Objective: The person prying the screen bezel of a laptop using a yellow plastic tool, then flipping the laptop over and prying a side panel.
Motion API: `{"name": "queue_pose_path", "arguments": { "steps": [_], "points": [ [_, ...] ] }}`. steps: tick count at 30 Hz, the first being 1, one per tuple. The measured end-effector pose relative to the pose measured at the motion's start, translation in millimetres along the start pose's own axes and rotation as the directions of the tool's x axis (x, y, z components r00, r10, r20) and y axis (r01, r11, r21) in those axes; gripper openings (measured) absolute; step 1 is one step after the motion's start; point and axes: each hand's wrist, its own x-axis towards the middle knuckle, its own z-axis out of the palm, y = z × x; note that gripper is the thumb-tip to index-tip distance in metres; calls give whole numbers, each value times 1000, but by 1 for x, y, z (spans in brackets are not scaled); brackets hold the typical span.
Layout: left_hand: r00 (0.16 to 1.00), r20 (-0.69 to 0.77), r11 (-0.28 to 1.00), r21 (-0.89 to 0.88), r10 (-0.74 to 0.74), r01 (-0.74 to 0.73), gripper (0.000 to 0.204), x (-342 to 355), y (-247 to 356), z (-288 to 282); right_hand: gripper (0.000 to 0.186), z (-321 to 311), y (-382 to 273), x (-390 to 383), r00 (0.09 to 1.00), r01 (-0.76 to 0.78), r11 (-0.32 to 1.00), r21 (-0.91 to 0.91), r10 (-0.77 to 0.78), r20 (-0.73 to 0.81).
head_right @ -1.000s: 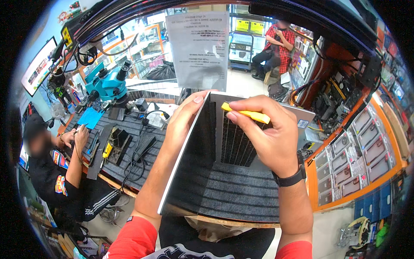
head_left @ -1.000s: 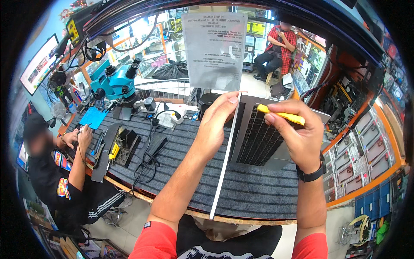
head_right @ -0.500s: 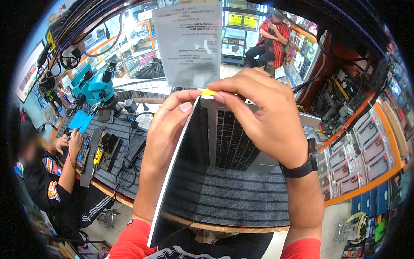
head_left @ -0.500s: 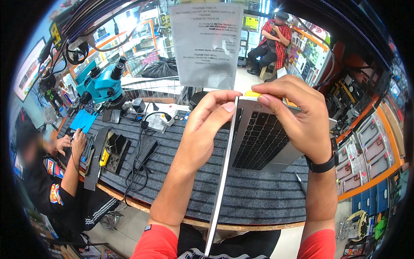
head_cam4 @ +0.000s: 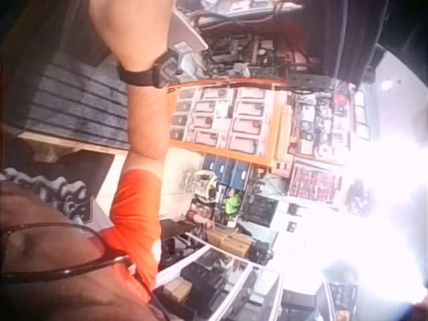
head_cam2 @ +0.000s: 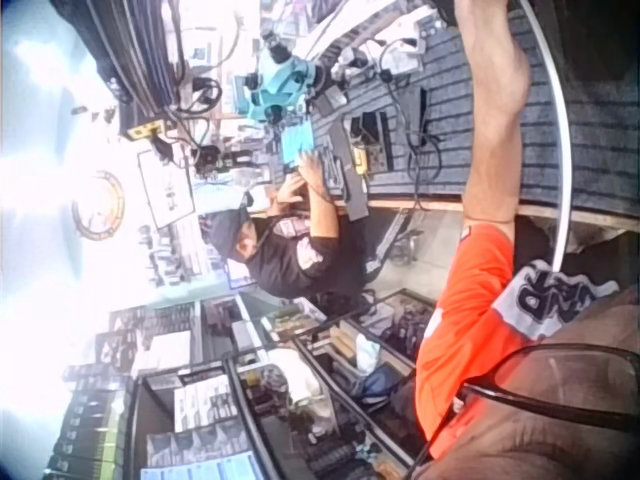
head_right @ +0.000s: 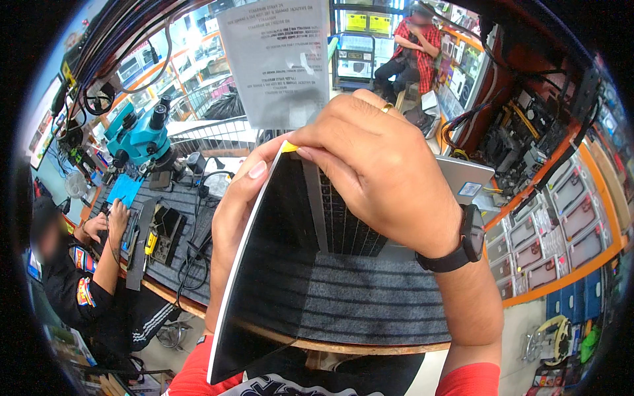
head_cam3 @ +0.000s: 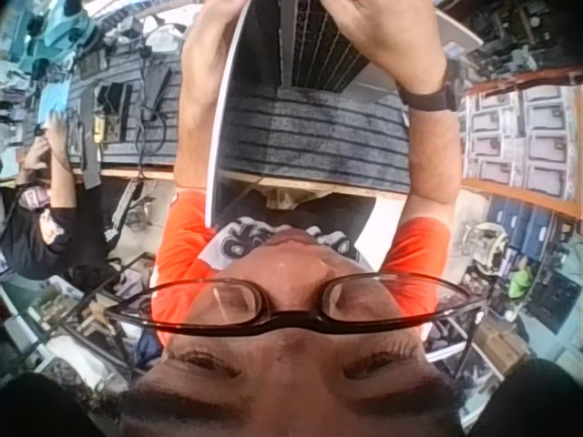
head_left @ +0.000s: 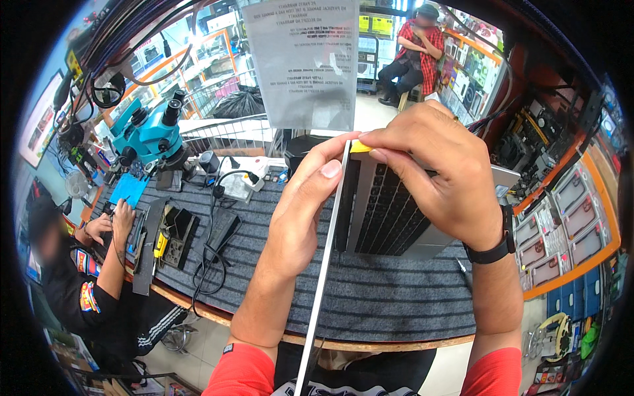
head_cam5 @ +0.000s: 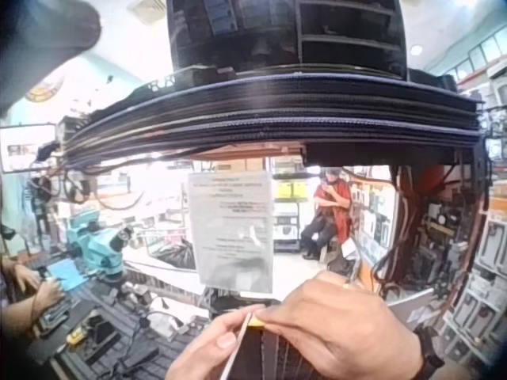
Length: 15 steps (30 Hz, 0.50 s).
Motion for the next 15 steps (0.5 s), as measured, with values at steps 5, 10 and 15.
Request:
{"name": "queue_pose_path", "arguments": {
  "steps": [5, 10, 15],
  "points": [
    [1000, 1, 1000, 7, 2, -2, 55, 0, -1, 0, 25, 0, 1, 0, 1000, 9, 1000, -14, -9, 3],
    [999, 34, 1000, 21, 17, -18, 61, -2, 0, -1, 22, 1, 1, 0, 1000, 4, 1000, -14, -4, 14],
    [996, 86, 1000, 17, 18, -19, 84, -10, 3, 2, 21, 0, 3, 3, 999, 18, 1000, 5, -18, 35]
  ]
}}
